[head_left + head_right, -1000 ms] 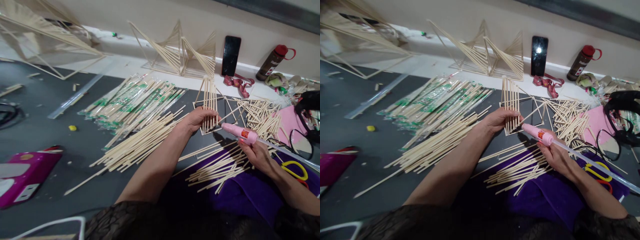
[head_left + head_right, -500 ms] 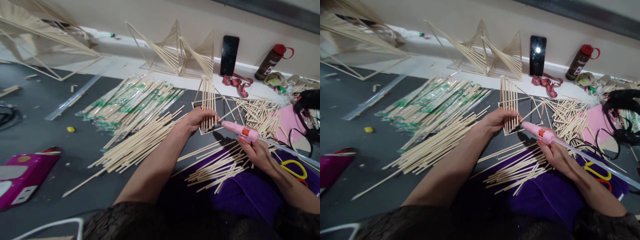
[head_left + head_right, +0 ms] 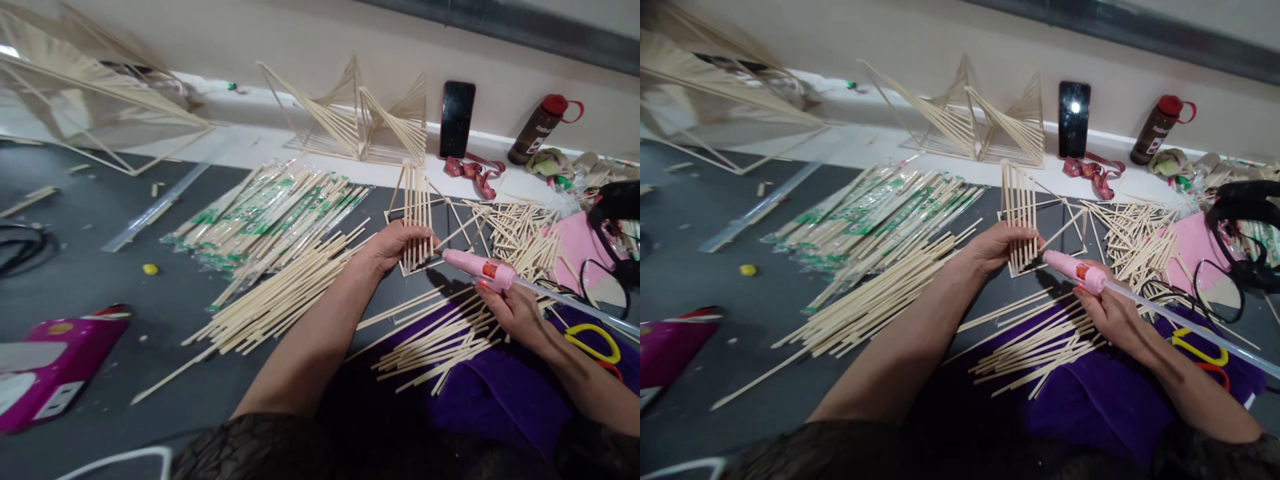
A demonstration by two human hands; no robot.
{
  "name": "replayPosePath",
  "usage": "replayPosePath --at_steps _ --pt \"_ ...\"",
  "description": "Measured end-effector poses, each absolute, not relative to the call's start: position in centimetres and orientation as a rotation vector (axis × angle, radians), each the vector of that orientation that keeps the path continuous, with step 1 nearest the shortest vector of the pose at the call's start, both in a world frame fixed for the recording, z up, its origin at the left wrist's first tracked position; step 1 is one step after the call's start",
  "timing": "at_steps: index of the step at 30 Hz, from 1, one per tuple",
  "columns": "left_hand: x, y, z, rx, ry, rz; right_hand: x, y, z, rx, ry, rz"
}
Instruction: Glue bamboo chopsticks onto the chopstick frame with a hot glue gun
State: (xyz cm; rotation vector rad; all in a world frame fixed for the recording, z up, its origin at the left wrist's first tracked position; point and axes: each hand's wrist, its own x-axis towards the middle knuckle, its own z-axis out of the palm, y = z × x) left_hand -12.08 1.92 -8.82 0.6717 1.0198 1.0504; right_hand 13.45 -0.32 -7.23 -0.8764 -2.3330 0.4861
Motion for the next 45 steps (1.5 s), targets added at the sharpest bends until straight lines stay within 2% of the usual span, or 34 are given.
replayPosePath --at_steps 14,21,25,30,36,40,45 --pt "-12.0 2.1 -8.9 0.651 1.034 1.056 13.2 -0.3 -7.0 -0.920 -2.329 0.467" --pt "-12.2 2.1 -8.9 0.637 1.041 1.061 14.0 -0.3 -5.1 -0.934 -2.210 0.674" --pt "-12.2 2.1 -8.6 0.641 1.045 1.050 15.5 0.9 -4.0 -1.075 -1.895 0.945" --pt "-12.1 2.0 -8.1 0.628 1.066 1.052 16.9 5.4 -2.5 -1.136 -1.385 1.193" --pt "-12.1 2.0 -8.1 0.625 1.083 1.044 17.5 11.5 -2.0 -1.207 -1.217 1.371" --pt "-12.2 2.0 -8.3 0.629 1.096 1.042 17.3 13.3 -2.6 -1.208 -1.106 1.445" --pt "-12.3 2.0 -8.4 0.622 1.096 1.036 17.6 14.3 -2.1 -1.083 -1.211 1.347"
